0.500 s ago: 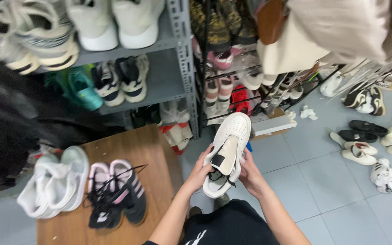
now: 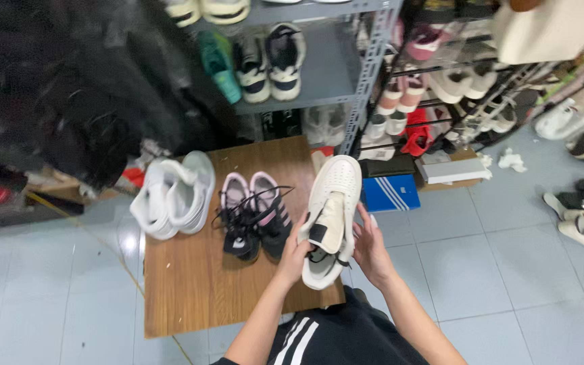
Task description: The person laces a pair of black and white sneakers on a wooden table, threading the laces through the eyelets and tying them. They then remove the insoles from a pair of black and pink sneakers and place them on the table. Finally, they begin lacing a pair of white sneakers using black laces.
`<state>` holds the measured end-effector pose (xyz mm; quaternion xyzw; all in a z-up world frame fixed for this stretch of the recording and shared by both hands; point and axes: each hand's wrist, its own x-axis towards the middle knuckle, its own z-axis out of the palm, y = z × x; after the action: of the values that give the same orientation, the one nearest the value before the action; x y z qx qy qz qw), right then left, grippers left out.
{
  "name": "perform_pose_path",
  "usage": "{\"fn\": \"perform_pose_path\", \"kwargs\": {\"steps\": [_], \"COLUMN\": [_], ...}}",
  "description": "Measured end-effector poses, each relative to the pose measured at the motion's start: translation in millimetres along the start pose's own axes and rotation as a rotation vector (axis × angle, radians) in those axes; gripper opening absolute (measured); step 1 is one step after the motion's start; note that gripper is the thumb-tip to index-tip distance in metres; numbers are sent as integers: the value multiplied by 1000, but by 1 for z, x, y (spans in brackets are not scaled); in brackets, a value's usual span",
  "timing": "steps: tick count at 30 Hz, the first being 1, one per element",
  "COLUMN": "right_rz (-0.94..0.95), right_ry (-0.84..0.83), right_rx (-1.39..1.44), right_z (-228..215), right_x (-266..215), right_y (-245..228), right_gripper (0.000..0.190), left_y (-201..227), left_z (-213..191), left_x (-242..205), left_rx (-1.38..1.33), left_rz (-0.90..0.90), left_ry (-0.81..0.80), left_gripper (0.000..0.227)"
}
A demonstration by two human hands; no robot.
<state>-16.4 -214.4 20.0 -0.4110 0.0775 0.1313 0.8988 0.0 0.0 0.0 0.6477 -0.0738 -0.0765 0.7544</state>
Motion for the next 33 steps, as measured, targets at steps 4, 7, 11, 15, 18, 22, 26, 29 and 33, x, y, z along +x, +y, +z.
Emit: {"fn": "perform_pose_path", "kwargs": {"steps": [4, 7, 11, 15, 18, 22, 26, 29, 33], "right_rz": [83, -210, -536, -665, -455, -88, -76, -177, -140], "right_ry": [82, -144, -298, -273, -170, -130, -275, -220, -101], "right_rx": [-510, -983, -1486, -1812, -2160, -2293, -2341, -2318, -2297], "right_z": [9, 22, 76, 144, 186, 201, 179, 164, 153], "right_x": [20, 33, 53, 92, 123, 159, 189, 206, 233], "right_y": [43, 71, 99, 122, 135, 155, 166, 157, 117], "right_gripper": [71, 61, 69, 74, 97, 86, 44, 39, 35], "left_y": [3, 1, 4, 7, 12, 15, 12, 13, 19], "left_z": [-44, -78, -125, -178, -222, -281, -321, -338, -348], "left_x": [-37, -69, -107, -138, -147, -152, -154, -146, -134], "left_rx": [-59, -72, 6, -94, -62, 55, 14, -26, 3], "left_rz": [4, 72, 112, -13, 82, 66, -24, -53, -191], "left_ry": [179, 324, 488, 561, 526, 447, 363, 301, 236], "left_gripper": [71, 70, 74, 75, 75, 76, 78, 79, 80]}}
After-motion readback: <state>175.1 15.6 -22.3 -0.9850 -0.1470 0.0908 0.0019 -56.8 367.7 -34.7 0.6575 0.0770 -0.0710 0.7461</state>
